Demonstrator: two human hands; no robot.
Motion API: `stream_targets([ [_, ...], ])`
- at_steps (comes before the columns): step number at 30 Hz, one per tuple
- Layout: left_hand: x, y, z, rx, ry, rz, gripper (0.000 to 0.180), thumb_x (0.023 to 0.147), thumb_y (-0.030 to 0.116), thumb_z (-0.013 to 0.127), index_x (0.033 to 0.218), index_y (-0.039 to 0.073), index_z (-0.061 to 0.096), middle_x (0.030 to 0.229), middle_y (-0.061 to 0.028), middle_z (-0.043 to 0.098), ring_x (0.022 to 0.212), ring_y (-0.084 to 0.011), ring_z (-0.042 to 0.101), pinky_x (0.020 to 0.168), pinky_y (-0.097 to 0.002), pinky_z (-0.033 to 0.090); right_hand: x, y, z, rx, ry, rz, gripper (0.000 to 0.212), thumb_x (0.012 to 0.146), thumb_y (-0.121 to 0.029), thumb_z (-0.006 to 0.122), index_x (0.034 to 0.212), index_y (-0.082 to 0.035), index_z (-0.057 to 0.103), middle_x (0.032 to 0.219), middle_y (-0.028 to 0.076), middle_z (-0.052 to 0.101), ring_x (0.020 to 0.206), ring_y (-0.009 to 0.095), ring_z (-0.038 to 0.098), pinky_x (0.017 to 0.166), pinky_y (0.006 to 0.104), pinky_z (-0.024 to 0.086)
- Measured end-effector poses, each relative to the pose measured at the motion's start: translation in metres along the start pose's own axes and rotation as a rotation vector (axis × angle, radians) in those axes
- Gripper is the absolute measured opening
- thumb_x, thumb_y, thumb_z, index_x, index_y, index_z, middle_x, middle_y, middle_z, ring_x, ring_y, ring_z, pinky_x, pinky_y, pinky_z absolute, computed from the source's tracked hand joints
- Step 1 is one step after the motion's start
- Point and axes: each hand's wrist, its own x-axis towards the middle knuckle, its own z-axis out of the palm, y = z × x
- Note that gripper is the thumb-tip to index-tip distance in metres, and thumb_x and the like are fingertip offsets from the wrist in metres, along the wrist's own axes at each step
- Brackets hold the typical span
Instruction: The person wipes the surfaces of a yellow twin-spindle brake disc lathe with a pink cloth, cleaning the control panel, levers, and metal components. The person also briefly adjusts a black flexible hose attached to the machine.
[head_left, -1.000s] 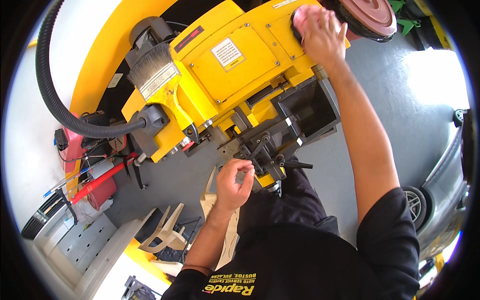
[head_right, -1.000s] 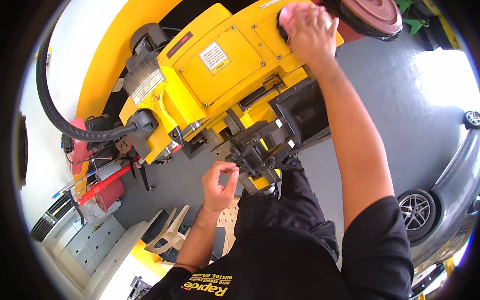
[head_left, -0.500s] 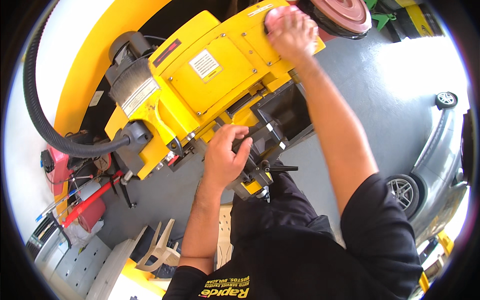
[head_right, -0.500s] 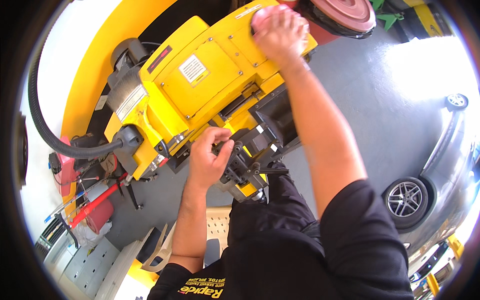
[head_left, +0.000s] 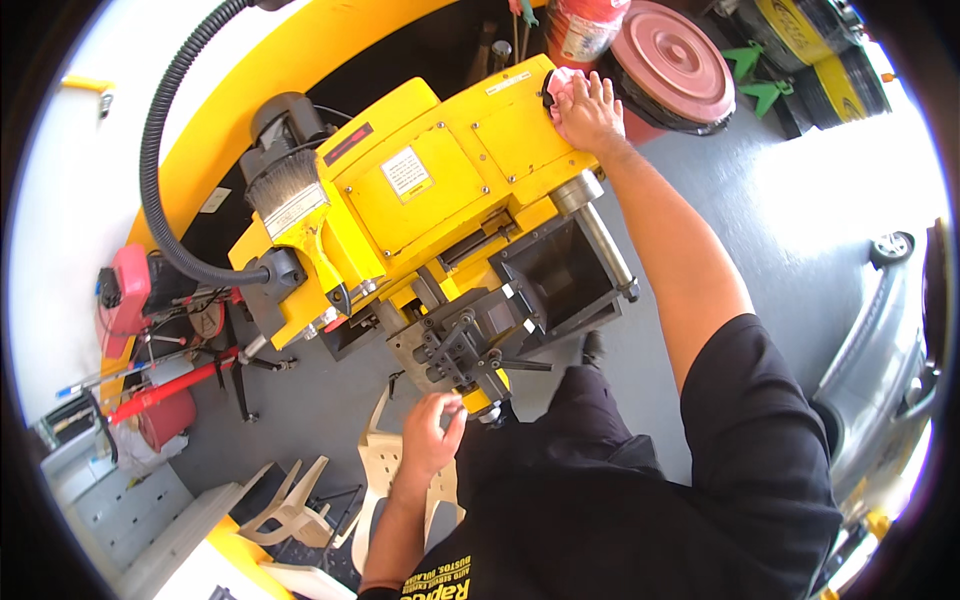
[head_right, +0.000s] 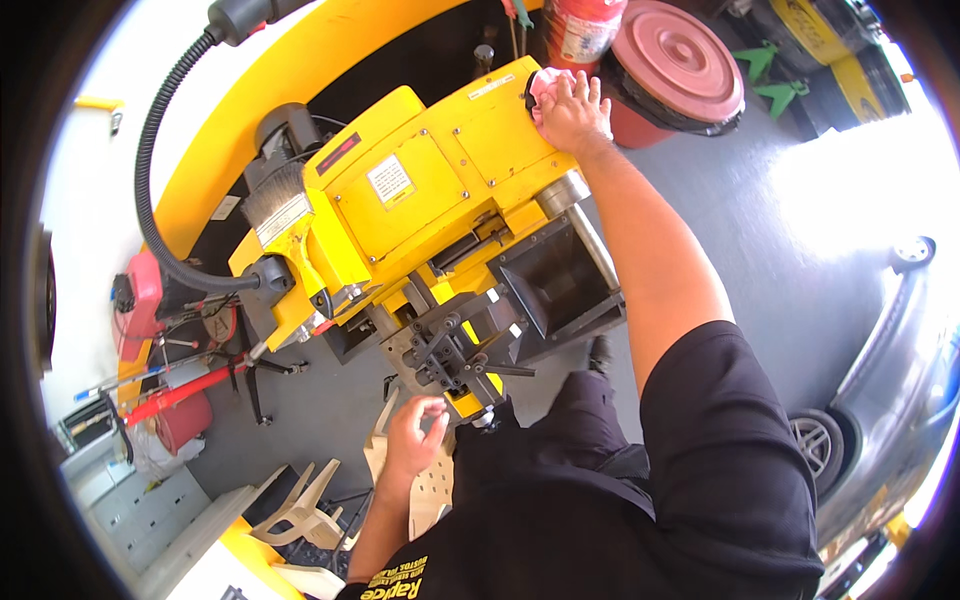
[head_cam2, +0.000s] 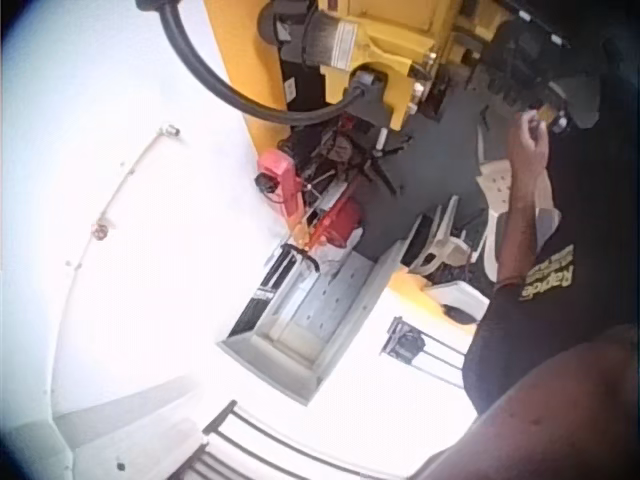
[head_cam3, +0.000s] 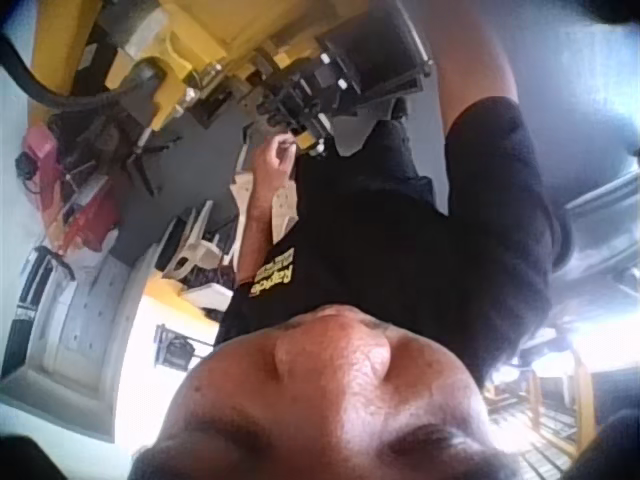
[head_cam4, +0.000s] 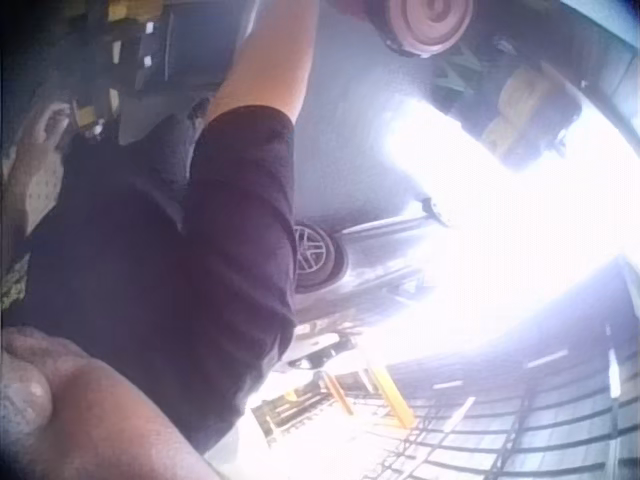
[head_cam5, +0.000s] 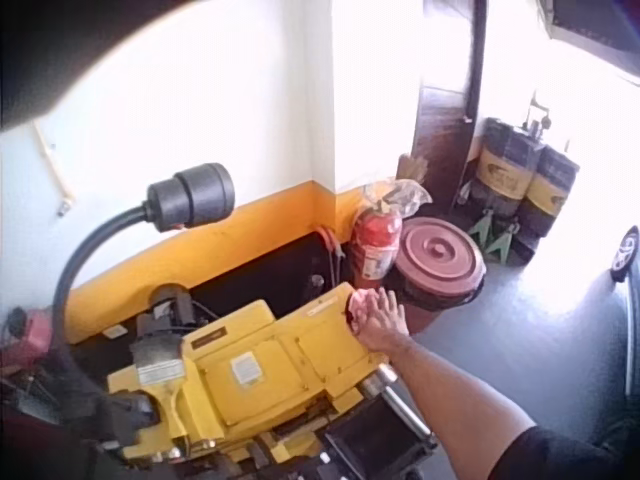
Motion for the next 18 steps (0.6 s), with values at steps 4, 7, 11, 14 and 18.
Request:
stream_targets([
  [4, -0.067, -0.001, 0.074, -0.095, 0.265, -0.327, 0.021, 0.097, 0.009, 0.075, 0.116, 0.001, 0.070, 0.103, -0.0103, 0.077, 0.094, -0.0198, 0.075, 0.086, -0.0340, 0.059, 0.000, 0.012, -0.004, 0.166, 0.023, -0.205, 0.070, 0.109, -0.047, 0.046, 0.168, -0.012, 0.031, 0.175, 0.020, 0.027, 0.160, 0.043, 0.030, 0.123, 0.0653, 0.034],
  [7, -0.121, -0.008, 0.153, -0.112, 0.435, -0.487, 0.019, 0.102, 0.011, 0.071, 0.118, 0.000, 0.068, 0.100, -0.0073, 0.076, 0.093, -0.0146, 0.072, 0.086, -0.0302, 0.058, -0.014, 0.049, 0.007, 0.279, 0.028, -0.398, 0.064, 0.109, -0.042, 0.050, 0.164, -0.013, 0.036, 0.171, 0.021, 0.034, 0.151, 0.043, 0.041, 0.119, 0.0600, 0.042],
  [11, -0.203, -0.019, 0.263, 0.080, 0.260, -0.634, 0.028, 0.103, 0.026, 0.071, 0.115, 0.000, 0.069, 0.104, -0.0118, 0.078, 0.097, -0.0239, 0.075, 0.088, -0.0415, 0.060, -0.067, 0.117, 0.020, 0.227, -0.115, -0.590, 0.044, 0.108, -0.033, 0.056, 0.145, -0.010, 0.054, 0.155, 0.022, 0.054, 0.128, 0.046, 0.065, 0.106, 0.0549, 0.054],
  [14, -0.274, -0.012, 0.326, -0.043, 0.139, -0.904, 0.038, 0.105, 0.039, 0.068, 0.113, 0.001, 0.068, 0.108, -0.0129, 0.077, 0.101, -0.0262, 0.075, 0.089, -0.0446, 0.059, -0.159, 0.200, -0.006, 0.079, -0.637, -0.700, 0.027, 0.106, -0.023, 0.056, 0.127, -0.008, 0.064, 0.138, 0.020, 0.068, 0.124, 0.040, 0.068, 0.106, 0.0517, 0.054],
  [18, -0.255, 0.049, 0.323, -0.441, -0.104, -1.035, 0.066, 0.106, 0.060, 0.057, 0.127, -0.002, 0.068, 0.127, -0.0182, 0.075, 0.113, -0.0341, 0.072, 0.097, -0.0468, 0.055, -0.284, 0.417, 0.059, 0.142, -0.700, -0.445, 0.029, 0.097, -0.030, 0.065, 0.117, -0.009, 0.064, 0.115, 0.015, 0.070, 0.115, 0.039, 0.063, 0.098, 0.0522, 0.055],
])
